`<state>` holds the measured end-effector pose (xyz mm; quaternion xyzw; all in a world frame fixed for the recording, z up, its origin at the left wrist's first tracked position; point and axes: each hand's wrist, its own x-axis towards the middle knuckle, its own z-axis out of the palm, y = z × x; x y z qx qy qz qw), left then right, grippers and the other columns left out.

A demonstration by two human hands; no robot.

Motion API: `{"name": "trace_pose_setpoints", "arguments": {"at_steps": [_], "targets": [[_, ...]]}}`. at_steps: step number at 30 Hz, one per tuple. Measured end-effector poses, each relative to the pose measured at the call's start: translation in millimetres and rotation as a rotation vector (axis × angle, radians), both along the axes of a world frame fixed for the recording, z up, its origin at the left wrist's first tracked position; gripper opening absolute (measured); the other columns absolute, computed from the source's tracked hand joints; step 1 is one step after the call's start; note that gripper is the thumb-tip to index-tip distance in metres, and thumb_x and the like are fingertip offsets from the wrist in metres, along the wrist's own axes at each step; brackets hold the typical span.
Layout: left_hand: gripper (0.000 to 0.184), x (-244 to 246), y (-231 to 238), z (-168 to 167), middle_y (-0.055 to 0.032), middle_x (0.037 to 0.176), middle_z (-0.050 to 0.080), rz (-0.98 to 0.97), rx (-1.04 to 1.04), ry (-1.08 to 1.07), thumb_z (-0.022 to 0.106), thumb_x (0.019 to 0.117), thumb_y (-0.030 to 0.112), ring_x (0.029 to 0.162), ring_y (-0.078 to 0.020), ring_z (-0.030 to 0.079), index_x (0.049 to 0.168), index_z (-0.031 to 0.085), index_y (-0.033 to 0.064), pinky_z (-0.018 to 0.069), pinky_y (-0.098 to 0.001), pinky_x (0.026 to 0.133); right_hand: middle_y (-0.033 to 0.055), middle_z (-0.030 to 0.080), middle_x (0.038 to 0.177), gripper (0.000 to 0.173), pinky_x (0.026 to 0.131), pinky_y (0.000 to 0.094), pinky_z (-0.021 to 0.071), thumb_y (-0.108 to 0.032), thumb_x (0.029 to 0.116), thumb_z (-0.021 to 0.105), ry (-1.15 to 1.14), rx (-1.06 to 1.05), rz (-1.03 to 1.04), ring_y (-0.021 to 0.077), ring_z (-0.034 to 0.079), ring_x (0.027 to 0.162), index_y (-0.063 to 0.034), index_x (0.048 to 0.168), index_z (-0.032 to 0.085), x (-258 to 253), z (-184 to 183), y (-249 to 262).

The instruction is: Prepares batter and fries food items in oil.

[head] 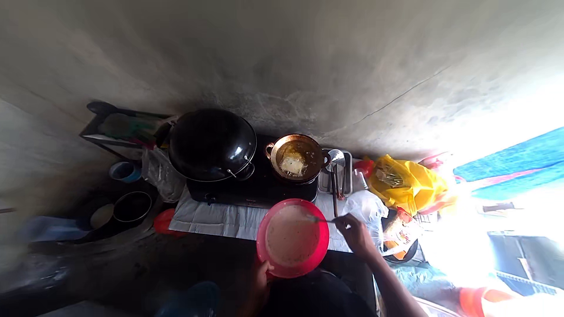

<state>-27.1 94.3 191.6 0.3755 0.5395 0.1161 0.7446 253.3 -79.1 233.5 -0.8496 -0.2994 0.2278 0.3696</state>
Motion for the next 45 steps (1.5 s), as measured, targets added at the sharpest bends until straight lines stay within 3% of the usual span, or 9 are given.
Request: {"name": "trace_pose_setpoints", "arguments": {"at_steps": [4, 9, 12, 22, 27, 30, 34, 41, 45], "targets": [[0.047, 3, -21, -13, -0.0131, 0.097, 0.068, -0.06, -0.034, 0.033, 0.054, 0.0884, -0.002, 0.08, -0.0157, 0.07, 0.135, 0.049, -0.0019, 0.06, -0.0334, 0.068, 0.0059, 0.07, 0.103, 0.019, 0.075, 0.0271, 0.062, -0.025, 0.0971, 0.067, -0.008, -0.02, -0.13, 0.0098, 0.07, 0.087, -0.011, 0.104, 0.077, -53, -38, -43], [0.047, 5, -46, -53, -0.0113, 0.096, 0.067, -0.128, -0.016, 0.016, 0.057, 0.0845, -0.001, 0.081, -0.0136, 0.068, 0.131, 0.052, -0.0034, 0.0588, -0.0318, 0.071, 0.0077, 0.073, 0.107, 0.029, 0.077, 0.0372, 0.0649, -0.023, 0.0974, 0.068, 0.341, -0.075, -0.308, 0.0155, 0.074, 0.086, -0.0059, 0.121, 0.066, -68, -72, -74], [0.043, 7, -55, -78, -0.0119, 0.097, 0.067, -0.184, -0.011, 0.036, 0.057, 0.0854, 0.0, 0.083, -0.0138, 0.067, 0.128, 0.055, -0.0045, 0.0579, -0.0326, 0.074, 0.0066, 0.073, 0.101, 0.028, 0.077, 0.0378, 0.0638, -0.024, 0.095, 0.071, 0.396, -0.151, -0.31, 0.0153, 0.073, 0.084, -0.0059, 0.116, 0.067, -67, -90, -85], [0.049, 48, -65, -122, -0.0215, 0.114, 0.065, -0.174, -0.136, 0.021, 0.053, 0.094, 0.007, 0.097, -0.0285, 0.067, 0.142, 0.047, 0.0016, 0.0589, -0.0463, 0.079, 0.0114, 0.072, 0.11, 0.038, 0.091, 0.0473, 0.0567, -0.026, 0.0952, 0.071, 0.22, -0.267, -0.333, 0.0235, 0.071, 0.097, -0.0048, 0.126, 0.065, -59, -128, -95], [0.078, 57, -61, -136, -0.0193, 0.144, 0.056, -0.095, 0.027, 0.054, 0.074, 0.0937, 0.037, 0.126, -0.0309, 0.061, 0.157, 0.034, 0.0148, 0.0572, -0.0518, 0.098, 0.0111, 0.071, 0.11, 0.035, 0.089, 0.0458, 0.0591, -0.028, 0.0951, 0.072, 0.235, -0.218, -0.356, 0.0218, 0.071, 0.096, -0.0056, 0.121, 0.066, -56, -134, -93], [0.063, 42, -49, -122, -0.018, 0.146, 0.054, -0.048, 0.193, 0.094, 0.053, 0.1057, 0.044, 0.126, -0.0306, 0.06, 0.158, 0.033, 0.0141, 0.0579, -0.0533, 0.095, 0.0117, 0.071, 0.114, 0.036, 0.089, 0.0449, 0.061, -0.028, 0.0954, 0.072, 0.269, -0.198, -0.352, 0.0216, 0.072, 0.097, -0.0056, 0.123, 0.066, -56, -134, -94], [0.051, 24, -27, -74, -0.0153, 0.14, 0.061, 0.136, 0.183, -0.082, 0.024, 0.1112, 0.026, 0.116, -0.039, 0.068, 0.161, 0.018, 0.0215, 0.0627, -0.0609, 0.076, 0.0099, 0.072, 0.112, 0.037, 0.089, 0.0427, 0.0614, -0.03, 0.0952, 0.072, 0.28, -0.183, -0.357, 0.0189, 0.073, 0.096, -0.0069, 0.124, 0.067, -55, -134, -97], [0.047, 64, -24, -35, -0.0191, 0.127, 0.064, -0.122, 0.422, -0.032, 0.058, 0.1052, 0.019, 0.108, -0.0242, 0.07, 0.145, 0.044, -0.0005, 0.0623, -0.0436, 0.091, 0.0089, 0.072, 0.109, 0.032, 0.087, 0.0403, 0.0617, -0.028, 0.0948, 0.072, 0.271, -0.155, -0.369, 0.0173, 0.072, 0.094, -0.0059, 0.118, 0.068, -56, -134, -100], [0.042, 110, -45, -35, -0.0195, 0.125, 0.066, -0.241, 0.221, -0.032, 0.058, 0.1063, 0.029, 0.1, -0.0315, 0.074, 0.141, 0.052, 0.0056, 0.0663, -0.0503, 0.077, 0.0079, 0.072, 0.111, 0.03, 0.083, 0.0388, 0.0643, -0.026, 0.0954, 0.071, 0.246, -0.12, -0.407, 0.0157, 0.073, 0.091, -0.0069, 0.118, 0.067, -55, -131, -99]]}}
